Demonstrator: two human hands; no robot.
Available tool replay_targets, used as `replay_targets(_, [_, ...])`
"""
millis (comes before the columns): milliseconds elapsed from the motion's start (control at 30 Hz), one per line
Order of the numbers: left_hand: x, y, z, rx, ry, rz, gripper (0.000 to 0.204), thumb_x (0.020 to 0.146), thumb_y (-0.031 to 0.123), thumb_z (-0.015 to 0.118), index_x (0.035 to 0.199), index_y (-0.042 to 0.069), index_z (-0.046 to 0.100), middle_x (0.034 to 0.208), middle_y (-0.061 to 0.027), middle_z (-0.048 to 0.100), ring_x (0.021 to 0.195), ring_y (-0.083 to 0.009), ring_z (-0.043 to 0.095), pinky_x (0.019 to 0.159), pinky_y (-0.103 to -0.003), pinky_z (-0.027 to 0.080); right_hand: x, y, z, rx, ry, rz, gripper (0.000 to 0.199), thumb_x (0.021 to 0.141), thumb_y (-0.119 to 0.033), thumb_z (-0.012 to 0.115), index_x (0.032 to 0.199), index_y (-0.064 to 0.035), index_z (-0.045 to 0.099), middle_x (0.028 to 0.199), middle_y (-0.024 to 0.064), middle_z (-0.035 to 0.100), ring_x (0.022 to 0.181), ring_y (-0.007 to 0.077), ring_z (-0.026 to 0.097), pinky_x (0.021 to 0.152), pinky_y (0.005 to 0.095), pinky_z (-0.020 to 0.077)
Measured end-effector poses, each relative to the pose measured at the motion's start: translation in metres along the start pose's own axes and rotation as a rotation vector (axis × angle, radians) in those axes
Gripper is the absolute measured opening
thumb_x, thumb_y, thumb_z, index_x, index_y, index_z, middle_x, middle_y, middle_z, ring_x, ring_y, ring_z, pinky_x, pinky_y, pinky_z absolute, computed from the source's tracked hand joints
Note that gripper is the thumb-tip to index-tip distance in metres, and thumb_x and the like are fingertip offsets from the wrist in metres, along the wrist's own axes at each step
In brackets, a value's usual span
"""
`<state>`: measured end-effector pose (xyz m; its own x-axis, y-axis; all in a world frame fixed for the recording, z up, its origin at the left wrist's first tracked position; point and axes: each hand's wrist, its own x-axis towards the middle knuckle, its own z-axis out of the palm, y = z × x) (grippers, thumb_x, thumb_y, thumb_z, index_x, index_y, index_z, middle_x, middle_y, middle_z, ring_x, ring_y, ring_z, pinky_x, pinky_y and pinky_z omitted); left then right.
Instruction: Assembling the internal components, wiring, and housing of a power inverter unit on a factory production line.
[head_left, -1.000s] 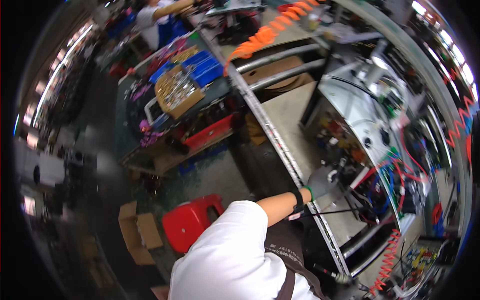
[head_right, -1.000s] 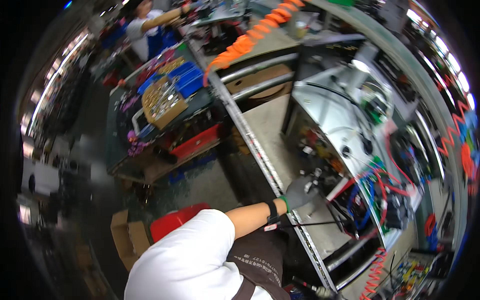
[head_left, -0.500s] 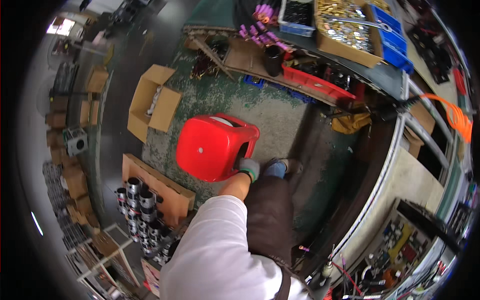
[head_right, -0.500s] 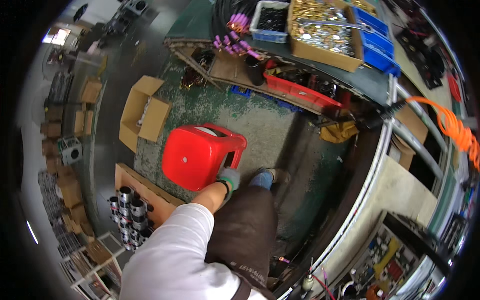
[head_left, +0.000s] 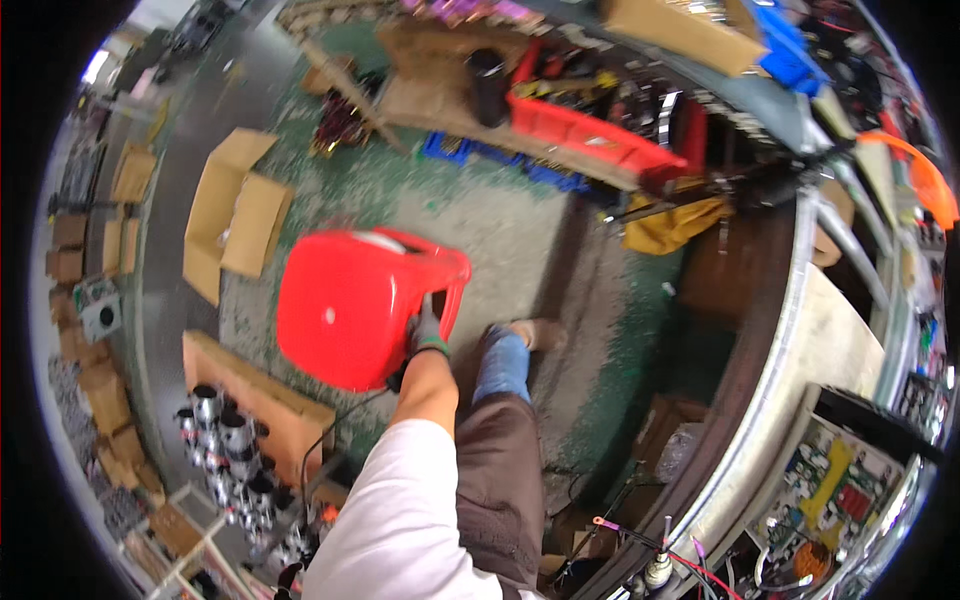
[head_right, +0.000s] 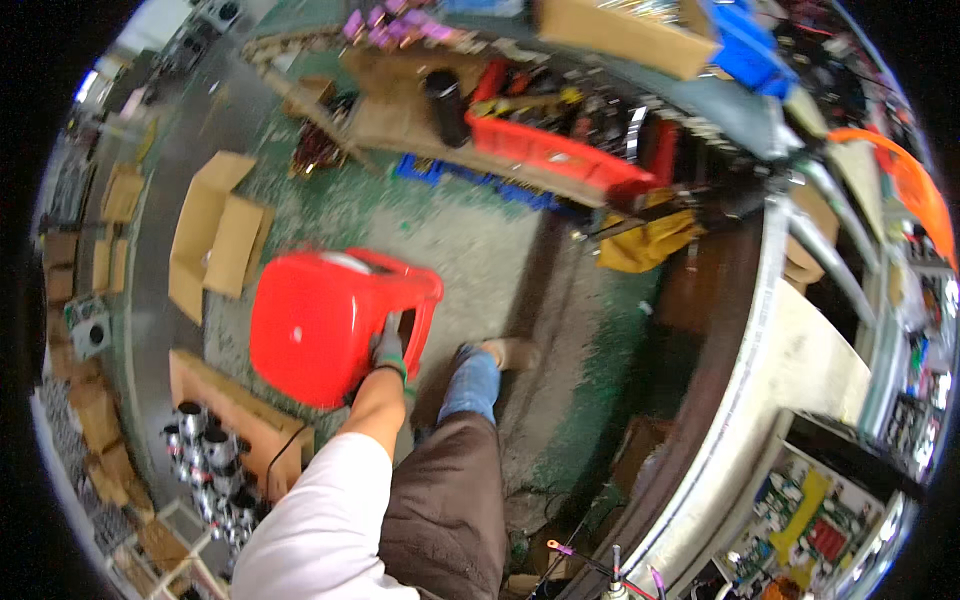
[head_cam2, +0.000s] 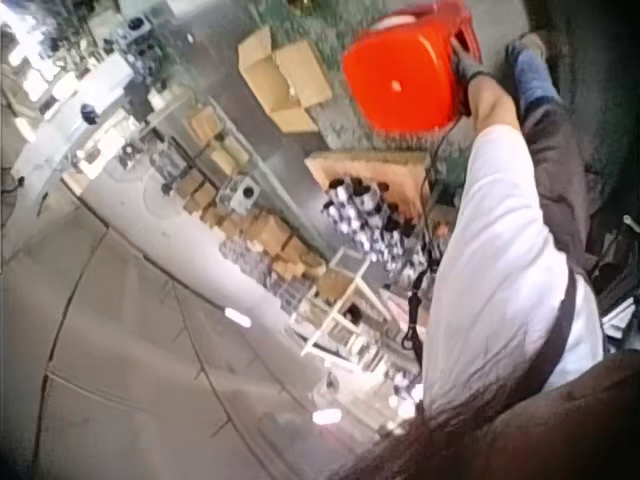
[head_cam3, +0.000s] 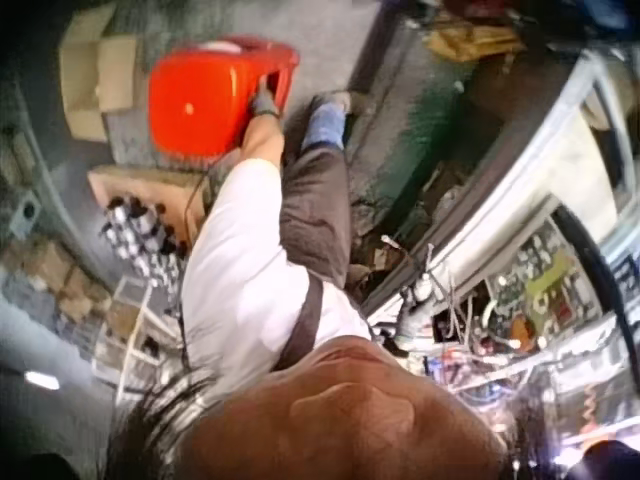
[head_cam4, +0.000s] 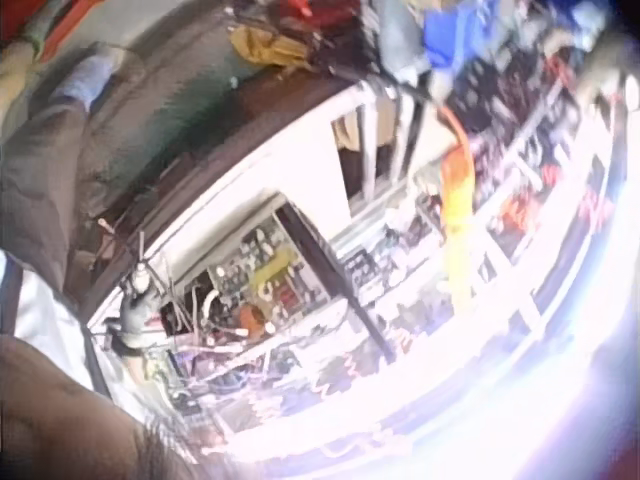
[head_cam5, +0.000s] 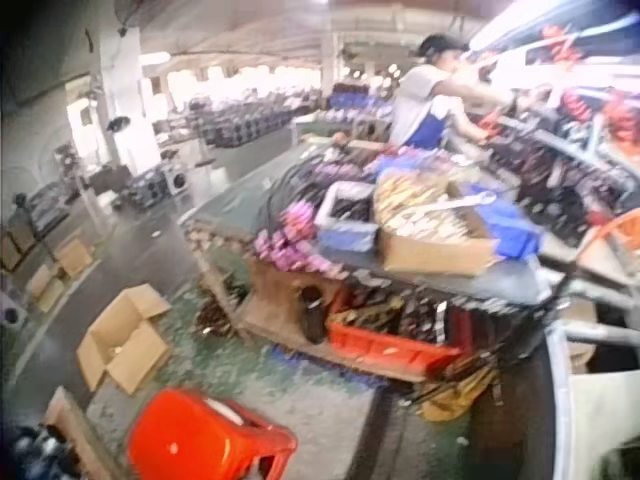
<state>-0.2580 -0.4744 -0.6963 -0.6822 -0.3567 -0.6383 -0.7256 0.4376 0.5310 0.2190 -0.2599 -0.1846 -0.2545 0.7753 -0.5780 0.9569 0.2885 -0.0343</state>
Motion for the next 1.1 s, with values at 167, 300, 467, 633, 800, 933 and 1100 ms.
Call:
replay_targets(167, [-0.116, 0.014, 0.059, 1.218, -0.49, 0.405, 0.068, 0.088, 0.058, 0.046, 0.129, 0.006, 0.059, 0.136, -0.0182, 0.054, 0.124, -0.0339, 0.051, 0.105, -0.041, 0.037, 0.0, 0.007, -0.002, -0.125, 0.068, -0.124, 0.069, 0.083, -0.032, 0.07, 0.14, -0.003, 0.044, 0.138, 0.0193, 0.049, 0.127, 0.0355, 0.046, 0.109, 0.046, 0.0301])
replay_targets(300, [-0.285, 0.113, 0.084, 1.86, -0.935, 1.553, 0.031, 0.09, 0.02, 0.051, 0.108, 0.012, 0.074, 0.121, -0.0103, 0.067, 0.107, -0.0286, 0.065, 0.084, -0.046, 0.049, 0.0, 0.002, -0.006, 0.1, 0.069, -0.1, 0.075, 0.079, -0.036, 0.073, 0.139, -0.0035, 0.043, 0.135, 0.0237, 0.048, 0.124, 0.0438, 0.043, 0.106, 0.0525, 0.0305])
replay_targets(467, [-0.396, 0.332, 0.056, 1.293, -0.977, 1.78, 0.021, 0.086, 0.026, 0.055, 0.092, 0.011, 0.068, 0.101, -0.0138, 0.067, 0.091, -0.0344, 0.066, 0.078, -0.046, 0.053, 0.002, -0.007, -0.023, 0.208, 0.126, -0.079, 0.068, 0.077, -0.035, 0.074, 0.132, -0.0049, 0.049, 0.122, 0.024, 0.056, 0.113, 0.0433, 0.053, 0.097, 0.0524, 0.0403])
replay_targets(633, [-0.426, 0.553, 0.033, 0.813, -0.577, 1.792, 0.022, 0.085, 0.033, 0.058, 0.088, 0.013, 0.069, 0.088, -0.0133, 0.067, 0.086, -0.0334, 0.066, 0.075, -0.045, 0.052, -0.006, -0.012, -0.043, 0.316, -0.035, 0.07, 0.066, 0.075, -0.035, 0.075, 0.129, -0.0051, 0.052, 0.117, 0.024, 0.059, 0.109, 0.0431, 0.055, 0.093, 0.0525, 0.0427])
replay_targets(800, [-0.417, 0.717, 0.045, 0.783, -0.467, 1.789, 0.032, 0.085, 0.034, 0.062, 0.099, 0.008, 0.072, 0.093, -0.0143, 0.071, 0.09, -0.0277, 0.068, 0.081, -0.038, 0.052, -0.033, -0.034, -0.016, 0.449, -0.255, 0.244, 0.063, 0.074, -0.036, 0.075, 0.126, -0.0052, 0.054, 0.113, 0.024, 0.061, 0.105, 0.0428, 0.058, 0.09, 0.0526, 0.045])
replay_targets(933, [-0.38, 0.8, 0.106, 0.87, -0.371, 1.976, 0.034, 0.08, 0.033, 0.06, 0.098, 0.007, 0.073, 0.097, -0.0149, 0.071, 0.089, -0.0309, 0.069, 0.083, -0.039, 0.053, -0.076, -0.099, 0.038, 0.498, 0.161, 0.408, 0.044, 0.069, -0.035, 0.077, 0.096, -0.0044, 0.06, 0.09, 0.0226, 0.063, 0.089, 0.0442, 0.06, 0.079, 0.0515, 0.048])
replay_targets(1100, [-0.317, 0.875, 0.217, 1.364, -0.022, 2.08, 0.037, 0.082, 0.033, 0.06, 0.104, 0.006, 0.072, 0.101, -0.0221, 0.069, 0.094, -0.0314, 0.069, 0.085, -0.041, 0.053, -0.081, -0.21, 0.078, 0.616, 0.344, 0.53, 0.036, 0.069, -0.022, 0.074, 0.095, -0.0021, 0.058, 0.082, 0.0238, 0.061, 0.078, 0.0453, 0.06, 0.071, 0.0496, 0.0473])
